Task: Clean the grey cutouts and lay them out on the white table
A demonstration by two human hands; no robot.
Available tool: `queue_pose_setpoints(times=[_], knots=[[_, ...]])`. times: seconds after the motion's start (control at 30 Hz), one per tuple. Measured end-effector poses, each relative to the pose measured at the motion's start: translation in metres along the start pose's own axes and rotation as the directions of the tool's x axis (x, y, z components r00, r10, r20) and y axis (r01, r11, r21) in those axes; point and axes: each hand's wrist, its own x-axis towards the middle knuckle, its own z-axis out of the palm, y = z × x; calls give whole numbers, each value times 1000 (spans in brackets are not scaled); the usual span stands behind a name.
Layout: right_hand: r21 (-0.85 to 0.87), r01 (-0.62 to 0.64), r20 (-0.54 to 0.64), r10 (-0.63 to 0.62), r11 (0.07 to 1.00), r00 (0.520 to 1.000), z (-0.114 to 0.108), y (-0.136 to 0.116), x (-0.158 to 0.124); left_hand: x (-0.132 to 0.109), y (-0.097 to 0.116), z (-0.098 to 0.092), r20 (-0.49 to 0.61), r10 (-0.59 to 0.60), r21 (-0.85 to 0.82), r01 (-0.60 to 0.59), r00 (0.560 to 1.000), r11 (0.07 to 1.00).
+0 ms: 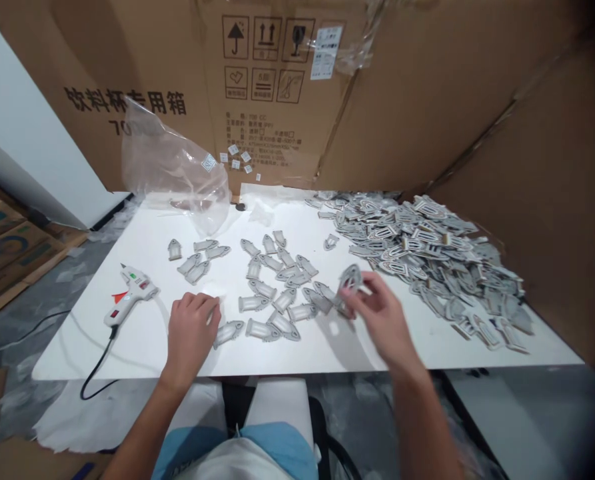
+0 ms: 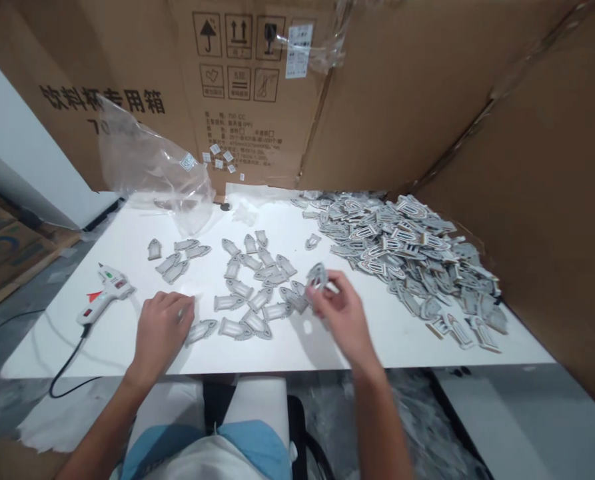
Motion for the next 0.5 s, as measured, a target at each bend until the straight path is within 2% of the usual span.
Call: queue_pose_setpoints(times=[0.13,0.23,0.33,0.5], knots=[[286,-252,183,205,924,961,67,6,-66,-4,-2,0,-100,-29,-3,29,995,1000],[377,-340,308,229,862,923,99,17,-90,-4,-5,-2,-135,-22,-23,20,991,1000],[374,-351,342,225,858,913,109,19,-93,-5,-5,-2,-157,-17,-30,12,988,999],[347,-396,376,261,850,889,112,17,-89,-8,-7,-2,-181,-35,-45,28,983,999]])
